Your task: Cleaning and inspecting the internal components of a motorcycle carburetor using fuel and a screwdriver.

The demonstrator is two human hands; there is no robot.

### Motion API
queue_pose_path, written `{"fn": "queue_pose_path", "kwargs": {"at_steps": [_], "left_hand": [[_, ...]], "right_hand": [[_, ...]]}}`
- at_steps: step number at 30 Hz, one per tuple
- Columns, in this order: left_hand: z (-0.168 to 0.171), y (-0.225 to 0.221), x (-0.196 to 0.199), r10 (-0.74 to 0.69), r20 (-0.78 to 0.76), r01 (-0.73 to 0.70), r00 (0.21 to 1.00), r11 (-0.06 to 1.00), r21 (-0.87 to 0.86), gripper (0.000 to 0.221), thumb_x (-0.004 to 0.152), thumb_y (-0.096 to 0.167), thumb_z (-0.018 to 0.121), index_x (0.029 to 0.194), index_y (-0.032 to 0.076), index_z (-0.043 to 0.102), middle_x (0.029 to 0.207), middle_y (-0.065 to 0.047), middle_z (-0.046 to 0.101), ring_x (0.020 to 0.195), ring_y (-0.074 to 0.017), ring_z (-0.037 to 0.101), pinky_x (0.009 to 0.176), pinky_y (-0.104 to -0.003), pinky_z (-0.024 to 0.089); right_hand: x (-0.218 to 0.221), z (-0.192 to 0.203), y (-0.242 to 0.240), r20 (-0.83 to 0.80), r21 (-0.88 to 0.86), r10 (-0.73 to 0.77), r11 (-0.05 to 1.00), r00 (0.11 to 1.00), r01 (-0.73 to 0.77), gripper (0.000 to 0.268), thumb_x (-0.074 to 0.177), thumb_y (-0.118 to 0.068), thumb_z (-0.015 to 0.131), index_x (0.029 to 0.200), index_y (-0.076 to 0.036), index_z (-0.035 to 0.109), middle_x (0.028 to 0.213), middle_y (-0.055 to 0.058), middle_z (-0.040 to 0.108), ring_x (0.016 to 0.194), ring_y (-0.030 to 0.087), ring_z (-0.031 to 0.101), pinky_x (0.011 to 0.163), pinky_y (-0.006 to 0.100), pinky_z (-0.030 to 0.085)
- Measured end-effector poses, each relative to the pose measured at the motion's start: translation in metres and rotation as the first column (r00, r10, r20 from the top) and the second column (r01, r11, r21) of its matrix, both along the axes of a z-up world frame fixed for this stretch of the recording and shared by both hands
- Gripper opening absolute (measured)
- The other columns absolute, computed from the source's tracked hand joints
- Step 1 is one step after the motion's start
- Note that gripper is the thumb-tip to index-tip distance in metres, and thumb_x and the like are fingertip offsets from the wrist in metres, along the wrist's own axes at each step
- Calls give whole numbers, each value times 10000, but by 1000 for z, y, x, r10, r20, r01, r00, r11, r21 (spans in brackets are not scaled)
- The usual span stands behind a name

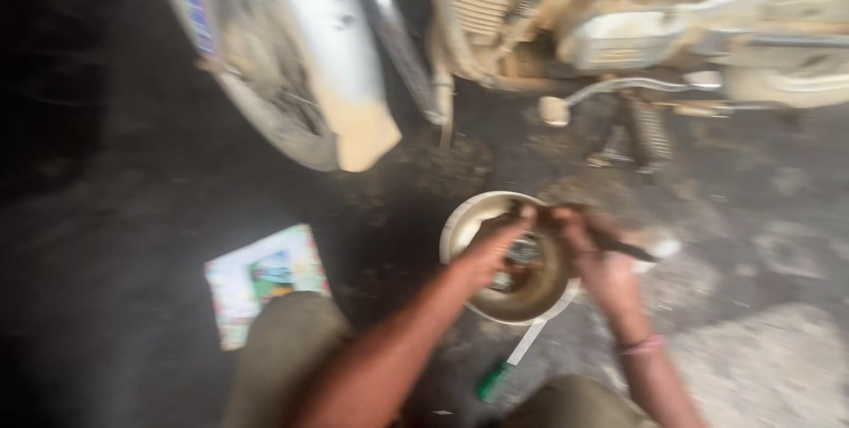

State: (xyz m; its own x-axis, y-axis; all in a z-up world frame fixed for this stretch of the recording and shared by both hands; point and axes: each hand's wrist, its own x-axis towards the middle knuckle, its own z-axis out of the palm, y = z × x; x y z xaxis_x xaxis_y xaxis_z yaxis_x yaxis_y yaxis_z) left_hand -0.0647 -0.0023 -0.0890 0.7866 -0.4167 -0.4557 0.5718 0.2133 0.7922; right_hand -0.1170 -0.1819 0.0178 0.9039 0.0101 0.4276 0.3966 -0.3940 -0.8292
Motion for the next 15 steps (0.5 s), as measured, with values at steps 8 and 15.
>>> {"fn": "queue_pose_path", "kwargs": {"at_steps": [8,15], "left_hand": [[17,11,7,3,68,-13,998,990,142,600,791,588,769,1175,138,669,968,-12,743,743,-157,746,536,-247,581],[-32,34,10,119,-52,-118,992,993,25,709,927,671,637,1220,27,678,973,-169,781,724,-215,803,504,-250,586]], "right_hand": [[15,-28,2,-151,-193,-229,961,962,199,284,1033,-276,645,1105,-25,757,944,150,776,758,222,751,668,360,593],[83,-271,-54,-741,-557,-341,794,579,-244,258,960,-347,646,1073,-121,697,841,122,777,633,232,766,578,389,688]]}}
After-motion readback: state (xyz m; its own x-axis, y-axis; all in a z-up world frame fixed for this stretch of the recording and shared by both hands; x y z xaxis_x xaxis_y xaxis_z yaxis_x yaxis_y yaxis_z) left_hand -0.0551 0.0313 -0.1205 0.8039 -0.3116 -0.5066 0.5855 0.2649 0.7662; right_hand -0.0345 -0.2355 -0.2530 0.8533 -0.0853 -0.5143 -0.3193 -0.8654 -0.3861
